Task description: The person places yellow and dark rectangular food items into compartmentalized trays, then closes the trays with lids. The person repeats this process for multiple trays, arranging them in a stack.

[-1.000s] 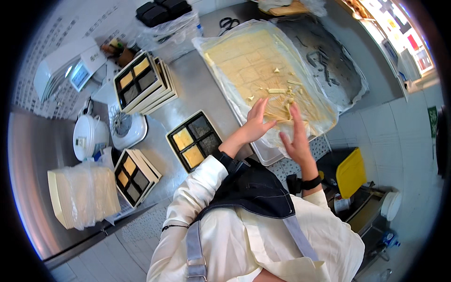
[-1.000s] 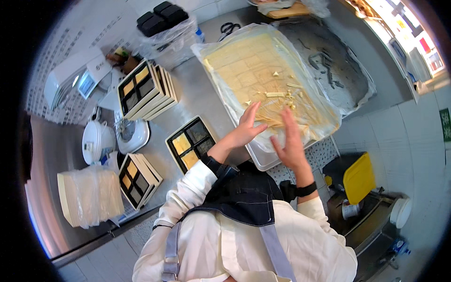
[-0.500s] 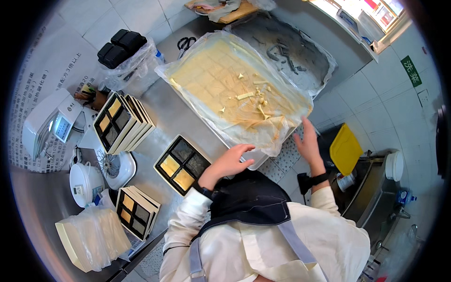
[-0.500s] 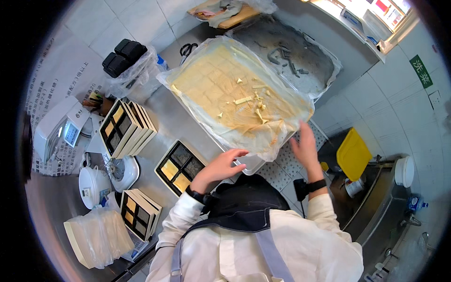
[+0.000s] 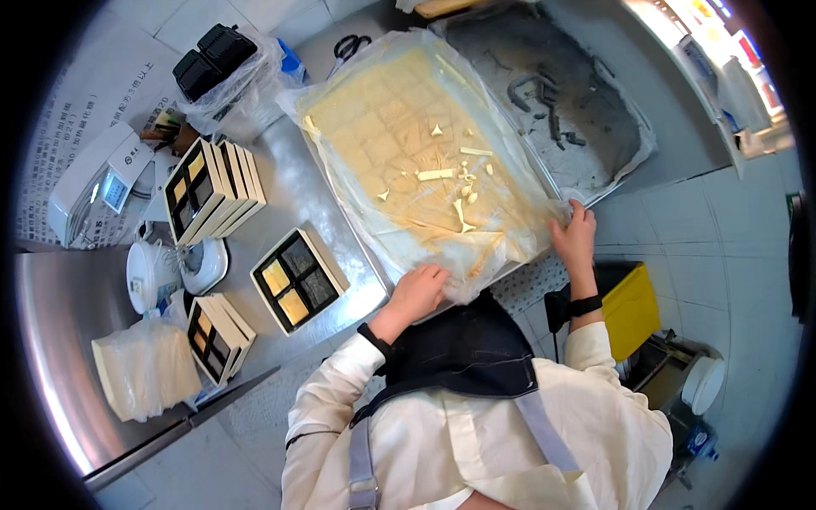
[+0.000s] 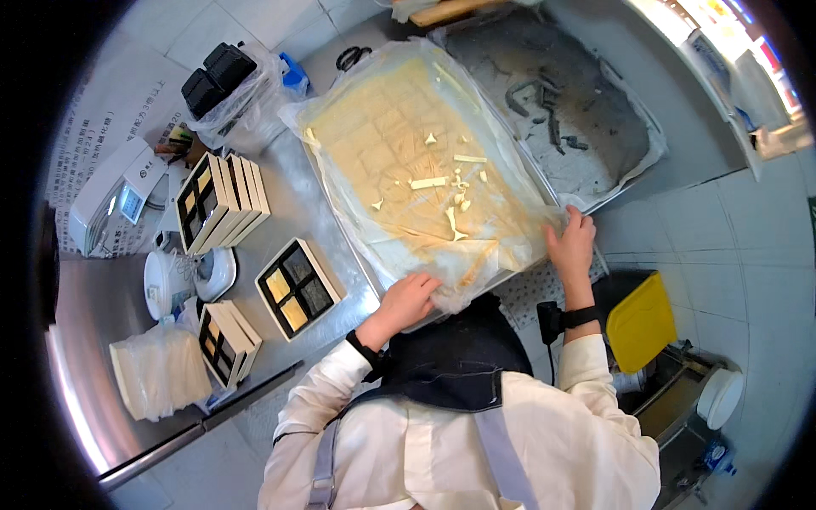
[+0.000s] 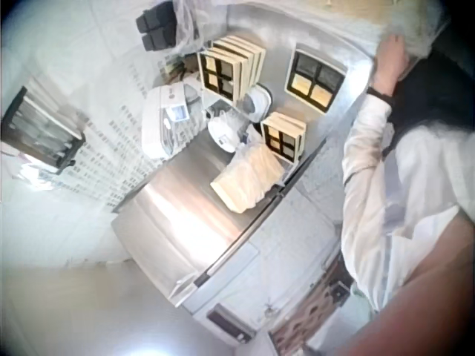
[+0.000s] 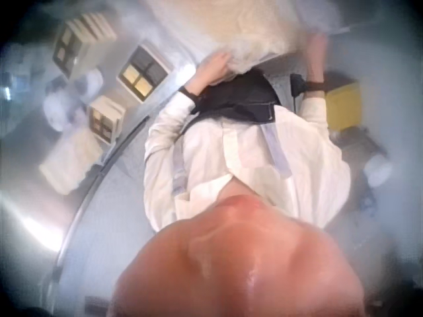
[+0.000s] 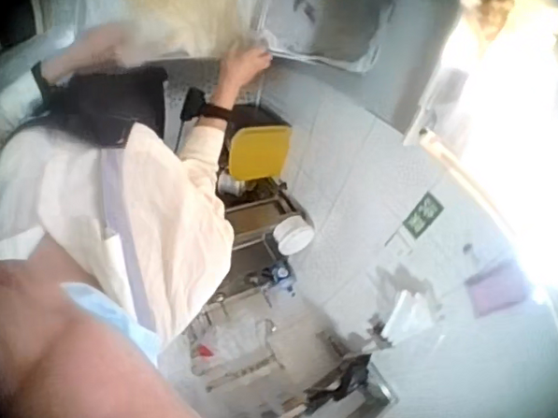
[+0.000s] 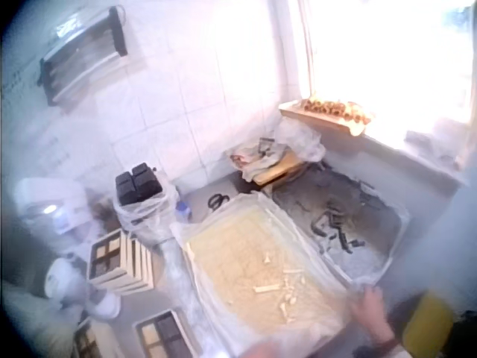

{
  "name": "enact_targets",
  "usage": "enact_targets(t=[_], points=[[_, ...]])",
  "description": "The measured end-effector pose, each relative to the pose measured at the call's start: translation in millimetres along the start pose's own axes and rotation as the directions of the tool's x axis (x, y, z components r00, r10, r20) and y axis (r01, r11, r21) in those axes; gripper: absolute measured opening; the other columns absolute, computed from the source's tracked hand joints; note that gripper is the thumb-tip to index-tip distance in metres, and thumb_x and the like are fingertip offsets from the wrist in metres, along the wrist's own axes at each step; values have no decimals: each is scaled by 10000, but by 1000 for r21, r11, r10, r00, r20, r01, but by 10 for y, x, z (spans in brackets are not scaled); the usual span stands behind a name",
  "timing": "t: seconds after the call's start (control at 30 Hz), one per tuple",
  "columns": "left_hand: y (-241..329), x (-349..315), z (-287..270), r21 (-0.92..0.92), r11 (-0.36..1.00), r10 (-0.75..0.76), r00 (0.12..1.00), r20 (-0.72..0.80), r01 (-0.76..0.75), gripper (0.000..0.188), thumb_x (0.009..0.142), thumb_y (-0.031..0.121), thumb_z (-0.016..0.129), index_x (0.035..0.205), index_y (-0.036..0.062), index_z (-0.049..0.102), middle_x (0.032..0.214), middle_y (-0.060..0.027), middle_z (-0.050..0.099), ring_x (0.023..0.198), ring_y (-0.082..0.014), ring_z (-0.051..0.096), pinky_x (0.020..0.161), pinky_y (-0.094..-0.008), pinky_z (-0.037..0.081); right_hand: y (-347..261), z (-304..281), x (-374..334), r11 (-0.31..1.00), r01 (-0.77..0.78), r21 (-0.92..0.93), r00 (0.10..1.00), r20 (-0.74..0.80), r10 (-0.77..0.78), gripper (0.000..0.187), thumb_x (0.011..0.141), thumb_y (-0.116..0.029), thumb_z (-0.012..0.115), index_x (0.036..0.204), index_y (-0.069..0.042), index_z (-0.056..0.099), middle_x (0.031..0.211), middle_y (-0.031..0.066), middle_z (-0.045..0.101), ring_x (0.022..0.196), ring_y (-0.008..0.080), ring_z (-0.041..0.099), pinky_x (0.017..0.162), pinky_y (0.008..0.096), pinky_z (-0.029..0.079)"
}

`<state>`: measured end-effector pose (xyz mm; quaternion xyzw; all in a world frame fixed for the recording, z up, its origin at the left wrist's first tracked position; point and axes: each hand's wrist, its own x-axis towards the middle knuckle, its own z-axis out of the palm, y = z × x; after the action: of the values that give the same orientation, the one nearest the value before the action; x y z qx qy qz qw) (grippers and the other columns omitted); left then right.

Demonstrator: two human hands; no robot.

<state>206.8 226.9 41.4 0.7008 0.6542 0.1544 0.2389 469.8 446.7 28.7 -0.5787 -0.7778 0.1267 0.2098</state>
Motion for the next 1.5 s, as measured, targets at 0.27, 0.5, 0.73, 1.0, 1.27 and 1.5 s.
enact_targets(t=[0.27, 0.5, 0.73, 1.0, 1.27, 1.5], points=[[489, 7, -471, -278, 920, -373, 836, -403, 277, 117, 746, 1, 586, 846, 29, 641, 805, -107, 637, 776, -296, 607, 688, -365, 484, -47, -670, 438, 956, 109, 273, 990, 57, -130, 138, 811, -118, 635, 891, -30, 566, 790, 108, 542, 708, 277, 549, 624, 359, 455], [270, -338, -1075, -343, 899, -438, 551, -711, 271, 124, 803, -24, 565, 865, 13, 667, 806, -104, 664, 774, -189, 635, 722, -284, 477, -504, -1079, 1168, 822, 200, 534, 953, 90, -290, 145, 850, -140, 624, 874, -2, 585, 620, 30, 495, 582, 85, 445, 543, 250, 397], [180, 25, -2205, -435, 898, -418, 432, -799, 64, 126, 872, 78, 594, 928, -16, 658, 792, -45, 662, 708, -81, 570, 670, -219, 449, -1298, -1281, 2137, 725, 344, 596, 878, 69, -474, 235, 858, -240, 632, 907, -10, 634, 701, 3, 598, 642, 63, 524, 595, 240, 443], [533, 254, -2462, -252, 945, -147, 420, -896, -209, 109, 855, 38, 604, 940, 29, 672, 777, -28, 668, 669, -61, 560, 605, -204, 439, -1700, -1592, 2192, 711, 504, 489, 824, -26, -566, 229, 896, -238, 614, 912, -10, 623, 730, -50, 574, 671, 13, 486, 609, 181, 419], [975, -25, -2248, -80, 997, -71, 378, -923, -8, 133, 799, 2, 586, 886, 32, 682, 794, -80, 656, 713, -143, 606, 640, -250, 463, -1617, -1972, 1486, 708, 464, 533, 845, -29, -533, 207, 889, -206, 605, 883, 1, 611, 695, -29, 560, 658, 30, 485, 595, 205, 418], [1342, -225, -1813, -385, 911, -288, 443, -849, -146, 167, 748, -51, 589, 883, -7, 678, 779, -61, 653, 734, -127, 605, 667, -239, 462, -1269, -2036, 1101, 577, 285, 766, 876, 35, -480, 125, 915, -121, 589, 916, 4, 588, 754, -57, 555, 655, -13, 464, 565, 140, 371]])
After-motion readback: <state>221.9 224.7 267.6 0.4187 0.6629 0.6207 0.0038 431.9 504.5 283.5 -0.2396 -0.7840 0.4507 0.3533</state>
